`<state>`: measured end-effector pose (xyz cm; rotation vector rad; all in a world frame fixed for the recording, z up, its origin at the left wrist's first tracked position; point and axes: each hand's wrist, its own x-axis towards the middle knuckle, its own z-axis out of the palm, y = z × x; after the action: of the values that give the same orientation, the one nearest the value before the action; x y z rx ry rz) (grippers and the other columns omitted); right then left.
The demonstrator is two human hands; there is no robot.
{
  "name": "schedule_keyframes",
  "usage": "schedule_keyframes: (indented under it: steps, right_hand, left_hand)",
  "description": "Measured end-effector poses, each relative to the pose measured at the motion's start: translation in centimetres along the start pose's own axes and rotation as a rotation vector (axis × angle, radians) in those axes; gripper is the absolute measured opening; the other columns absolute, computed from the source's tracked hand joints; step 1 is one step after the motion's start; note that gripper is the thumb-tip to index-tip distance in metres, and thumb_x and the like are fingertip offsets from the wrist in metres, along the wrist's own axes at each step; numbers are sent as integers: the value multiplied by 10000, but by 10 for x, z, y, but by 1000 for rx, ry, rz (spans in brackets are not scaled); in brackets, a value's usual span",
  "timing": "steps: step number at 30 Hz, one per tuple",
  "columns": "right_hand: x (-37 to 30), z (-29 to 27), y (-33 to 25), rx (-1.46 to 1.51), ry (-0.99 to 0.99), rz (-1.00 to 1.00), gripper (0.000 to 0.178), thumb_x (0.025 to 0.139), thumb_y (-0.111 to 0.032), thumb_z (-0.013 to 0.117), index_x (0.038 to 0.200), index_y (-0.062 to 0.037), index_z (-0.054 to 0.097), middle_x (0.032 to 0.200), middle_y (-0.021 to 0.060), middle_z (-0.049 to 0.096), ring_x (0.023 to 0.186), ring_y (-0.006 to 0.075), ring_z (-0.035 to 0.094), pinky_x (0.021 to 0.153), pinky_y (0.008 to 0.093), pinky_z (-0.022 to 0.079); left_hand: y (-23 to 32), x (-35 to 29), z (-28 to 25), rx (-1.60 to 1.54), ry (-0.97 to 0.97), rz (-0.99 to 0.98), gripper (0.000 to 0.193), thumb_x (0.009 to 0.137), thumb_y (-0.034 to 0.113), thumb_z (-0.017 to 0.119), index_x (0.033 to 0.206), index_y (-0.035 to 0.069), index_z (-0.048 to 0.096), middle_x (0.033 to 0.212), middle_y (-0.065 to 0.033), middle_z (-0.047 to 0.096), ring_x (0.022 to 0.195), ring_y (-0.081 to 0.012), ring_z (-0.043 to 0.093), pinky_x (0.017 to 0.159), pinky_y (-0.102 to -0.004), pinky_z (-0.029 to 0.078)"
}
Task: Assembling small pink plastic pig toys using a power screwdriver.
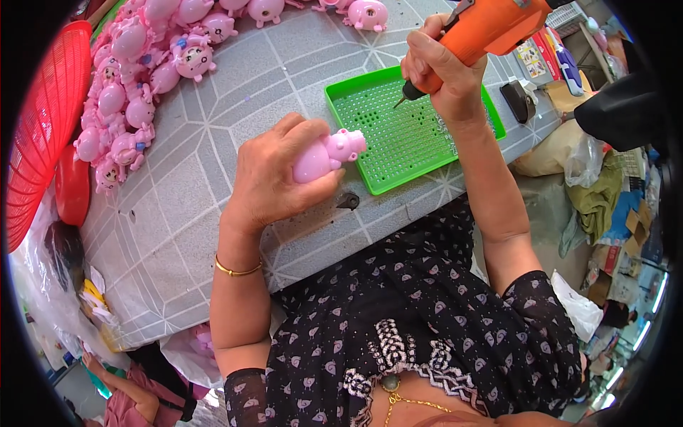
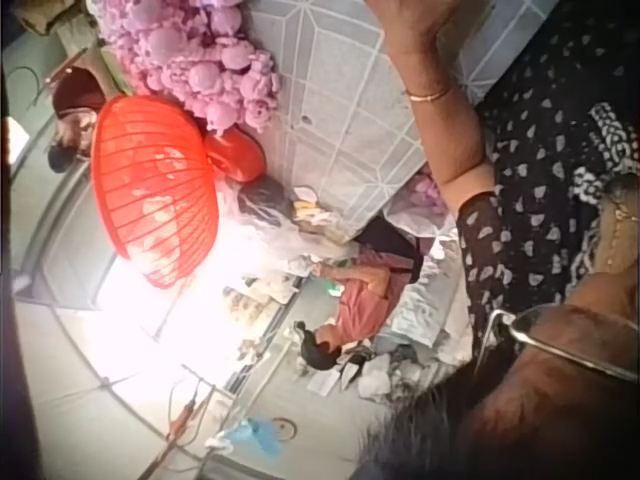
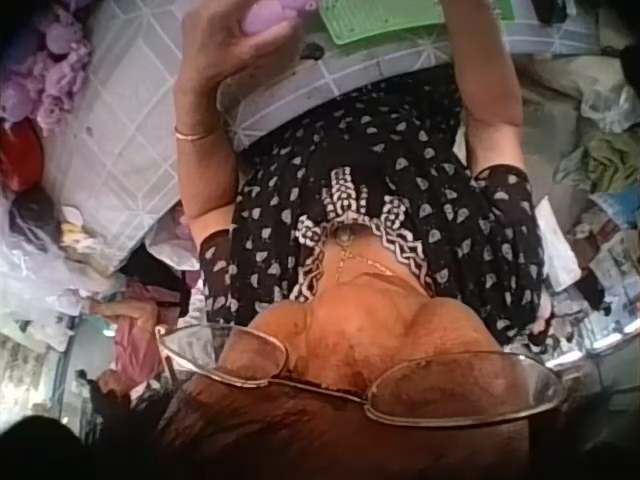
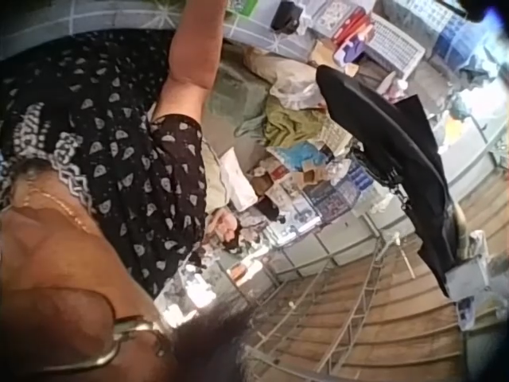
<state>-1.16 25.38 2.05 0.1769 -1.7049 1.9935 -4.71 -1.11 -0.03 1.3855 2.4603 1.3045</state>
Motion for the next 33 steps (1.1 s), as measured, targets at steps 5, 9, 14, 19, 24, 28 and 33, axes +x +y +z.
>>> schedule_keyframes:
  steps: [5, 9, 14, 19, 24, 28, 33]
  right_hand:
    - [0, 1, 3, -1, 39, -56, 130, 940, -63, 679, 931, -60, 549, 675, 15, 524, 531, 125, 523, 585, 325, 471]
    - [-4, 1, 0, 9, 16, -38, 139, 938, -58, 676, 922, -66, 538, 678, 16, 522, 529, 124, 516, 586, 324, 472]
    - [-2, 4, -4, 2, 36, -29, 133, 945, -56, 647, 906, -79, 522, 679, 10, 504, 533, 124, 507, 589, 328, 463]
    - [3, 7, -27, 99, 13, -29, 150, 991, -106, 587, 880, -108, 486, 671, -9, 456, 549, 117, 484, 611, 325, 441]
    - [-5, 49, -54, 331, 106, 118, 131, 952, -110, 631, 977, -110, 502, 612, 17, 476, 472, 168, 487, 542, 343, 465]
    - [-10, 70, -55, 414, 74, 157, 130, 946, -99, 627, 984, -111, 503, 613, 33, 484, 474, 176, 493, 546, 346, 468]
    - [-11, 79, -51, 422, 59, 157, 135, 944, -97, 629, 982, -105, 499, 612, 39, 486, 473, 177, 491, 552, 348, 473]
  left_hand:
    - [0, 0, 0, 35, 7, 23, 385, 690, 256, 798, 1024, 85, 710, 852, -93, 646, 708, -297, 675, 642, -402, 536]
    - [-1, 0, 2, 49, 17, 25, 396, 687, 254, 798, 1036, 89, 714, 857, -91, 649, 715, -300, 678, 644, -402, 538]
    - [-3, -1, 3, 42, -6, -4, 415, 685, 264, 787, 1063, 105, 719, 888, -94, 653, 731, -310, 680, 657, -412, 540]
    - [-2, -2, 1, 48, -23, -27, 411, 691, 259, 779, 1068, 110, 714, 894, -100, 641, 749, -318, 677, 667, -422, 539]
    - [-4, -3, 2, 28, -46, -50, 397, 706, 238, 766, 1071, 101, 694, 899, -109, 628, 775, -332, 669, 682, -429, 534]
    - [-3, -1, 2, 21, -53, -22, 388, 712, 221, 758, 1063, 76, 680, 905, -117, 624, 798, -334, 665, 697, -432, 534]
    - [-1, -2, 1, 46, -41, -12, 385, 714, 215, 748, 1060, 63, 677, 910, -121, 627, 812, -336, 665, 705, -433, 538]
